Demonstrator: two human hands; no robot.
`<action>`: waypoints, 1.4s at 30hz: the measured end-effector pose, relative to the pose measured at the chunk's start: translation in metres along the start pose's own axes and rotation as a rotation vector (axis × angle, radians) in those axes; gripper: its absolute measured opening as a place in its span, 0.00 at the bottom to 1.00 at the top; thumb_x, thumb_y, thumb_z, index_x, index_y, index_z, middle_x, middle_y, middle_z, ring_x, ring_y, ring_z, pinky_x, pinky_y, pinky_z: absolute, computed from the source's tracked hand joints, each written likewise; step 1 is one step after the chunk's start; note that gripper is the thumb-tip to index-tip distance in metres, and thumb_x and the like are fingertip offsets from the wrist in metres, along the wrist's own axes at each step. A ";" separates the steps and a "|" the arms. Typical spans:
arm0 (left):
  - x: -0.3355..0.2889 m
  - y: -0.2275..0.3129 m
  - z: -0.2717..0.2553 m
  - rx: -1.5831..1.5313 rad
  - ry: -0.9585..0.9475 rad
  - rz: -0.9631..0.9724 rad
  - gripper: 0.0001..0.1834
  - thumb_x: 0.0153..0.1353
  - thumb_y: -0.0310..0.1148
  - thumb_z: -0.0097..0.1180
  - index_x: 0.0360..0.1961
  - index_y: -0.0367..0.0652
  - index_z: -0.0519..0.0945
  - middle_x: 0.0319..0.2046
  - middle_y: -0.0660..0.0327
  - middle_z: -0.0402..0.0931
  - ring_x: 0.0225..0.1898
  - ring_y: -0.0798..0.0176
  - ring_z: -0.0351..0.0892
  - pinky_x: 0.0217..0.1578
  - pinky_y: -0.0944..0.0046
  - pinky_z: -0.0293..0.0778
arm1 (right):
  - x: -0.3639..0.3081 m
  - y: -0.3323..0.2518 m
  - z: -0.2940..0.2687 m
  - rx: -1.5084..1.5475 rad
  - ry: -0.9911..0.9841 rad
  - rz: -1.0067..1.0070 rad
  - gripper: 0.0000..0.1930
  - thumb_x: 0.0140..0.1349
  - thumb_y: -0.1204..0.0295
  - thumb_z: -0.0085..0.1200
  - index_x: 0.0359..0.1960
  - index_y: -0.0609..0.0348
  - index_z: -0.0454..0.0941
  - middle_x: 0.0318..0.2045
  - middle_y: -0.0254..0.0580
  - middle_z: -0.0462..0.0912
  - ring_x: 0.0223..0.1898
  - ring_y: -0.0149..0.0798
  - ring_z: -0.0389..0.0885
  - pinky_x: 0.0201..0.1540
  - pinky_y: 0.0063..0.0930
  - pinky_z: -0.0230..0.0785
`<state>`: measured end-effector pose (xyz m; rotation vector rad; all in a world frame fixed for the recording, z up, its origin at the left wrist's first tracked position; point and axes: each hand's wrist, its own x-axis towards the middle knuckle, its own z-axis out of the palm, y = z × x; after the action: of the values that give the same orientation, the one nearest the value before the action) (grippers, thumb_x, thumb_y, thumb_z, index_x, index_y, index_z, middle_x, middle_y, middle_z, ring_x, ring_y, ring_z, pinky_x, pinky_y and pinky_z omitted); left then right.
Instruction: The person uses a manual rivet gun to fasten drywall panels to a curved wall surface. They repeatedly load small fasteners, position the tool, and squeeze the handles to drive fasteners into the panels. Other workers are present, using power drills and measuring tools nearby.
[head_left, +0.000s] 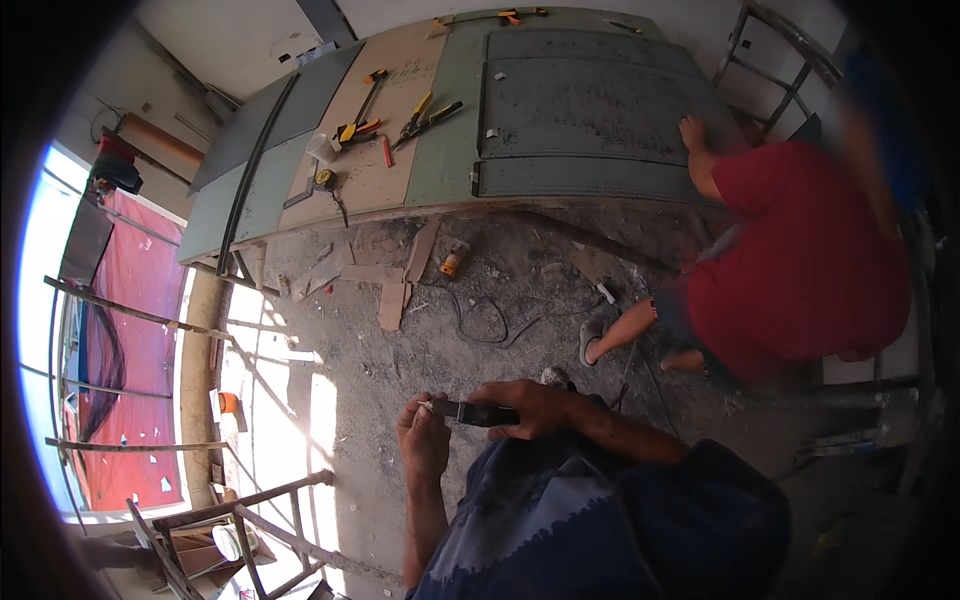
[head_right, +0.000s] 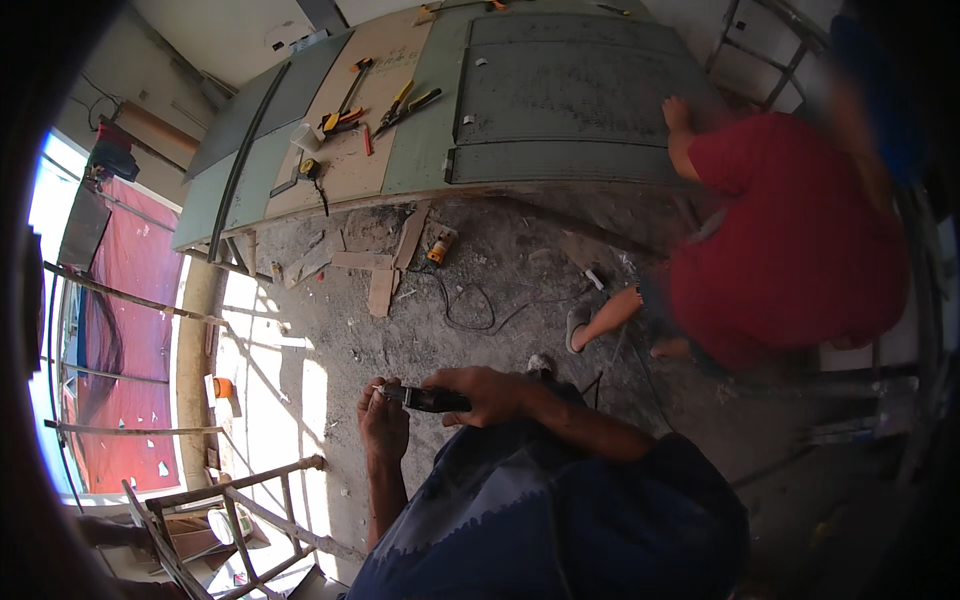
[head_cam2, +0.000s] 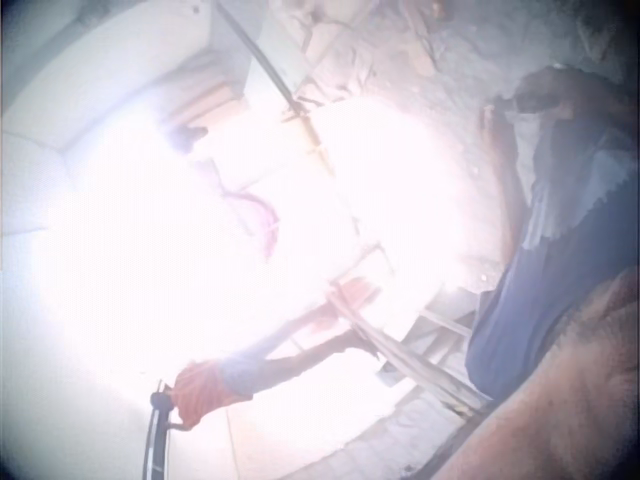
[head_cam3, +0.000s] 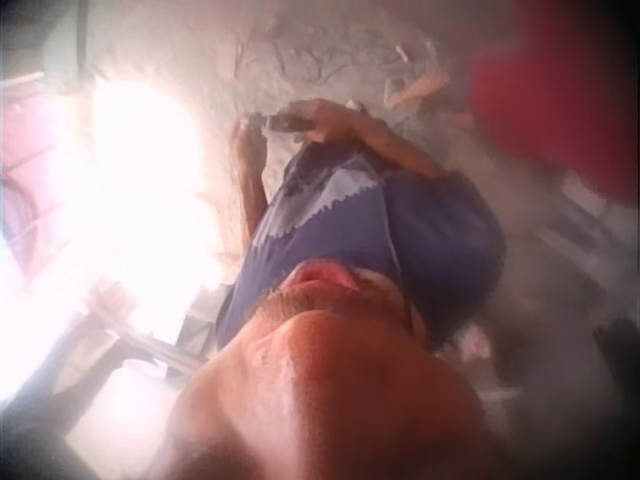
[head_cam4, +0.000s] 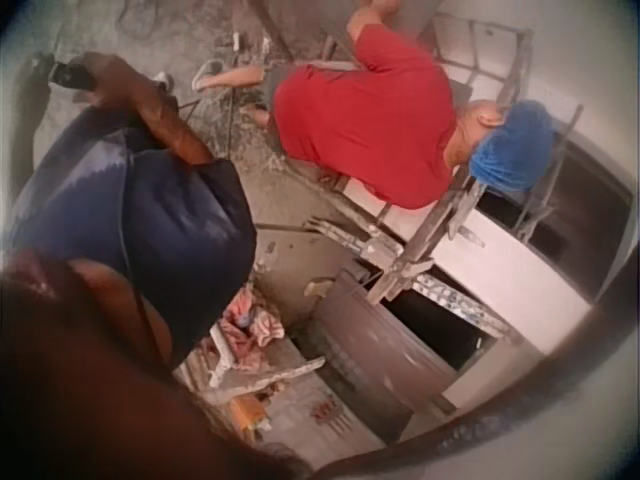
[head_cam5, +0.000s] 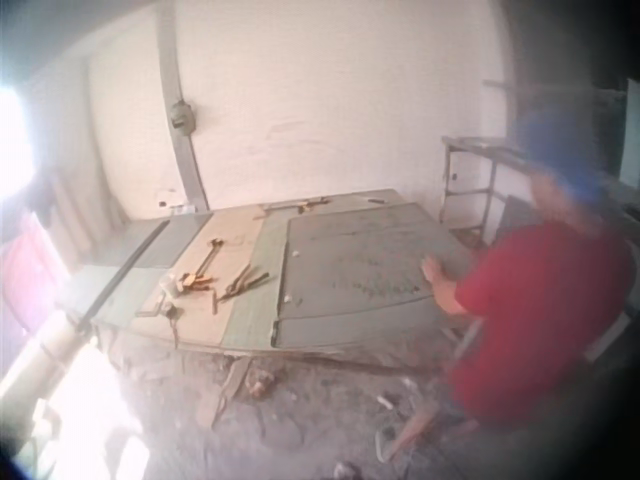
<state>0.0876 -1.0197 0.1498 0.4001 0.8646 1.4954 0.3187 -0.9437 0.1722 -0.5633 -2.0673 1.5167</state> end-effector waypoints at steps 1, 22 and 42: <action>0.012 -0.001 0.004 0.003 0.013 0.007 0.13 0.66 0.34 0.62 0.48 0.41 0.81 0.46 0.51 0.83 0.31 0.72 0.78 0.23 0.74 0.71 | 0.006 0.003 -0.012 -0.029 -0.010 -0.008 0.29 0.56 0.70 0.69 0.59 0.58 0.72 0.45 0.47 0.81 0.48 0.48 0.83 0.50 0.38 0.74; 0.374 0.010 0.070 0.380 -0.514 -0.575 0.18 0.67 0.42 0.62 0.50 0.40 0.83 0.32 0.64 0.82 0.29 0.73 0.75 0.31 0.69 0.73 | 0.136 0.073 -0.156 -0.168 0.544 0.525 0.27 0.55 0.64 0.72 0.54 0.58 0.75 0.44 0.45 0.82 0.48 0.44 0.81 0.51 0.37 0.71; 0.561 -0.020 0.067 1.102 -0.518 -0.386 0.26 0.66 0.47 0.57 0.49 0.30 0.81 0.33 0.59 0.81 0.35 0.64 0.76 0.40 0.62 0.73 | 0.198 0.088 -0.211 -0.138 0.736 0.775 0.28 0.56 0.67 0.69 0.58 0.62 0.75 0.47 0.54 0.82 0.51 0.51 0.81 0.56 0.40 0.70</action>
<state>0.0700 -0.4652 0.0395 1.2738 1.1888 0.3999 0.2971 -0.6418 0.1706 -1.8134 -1.4158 1.2174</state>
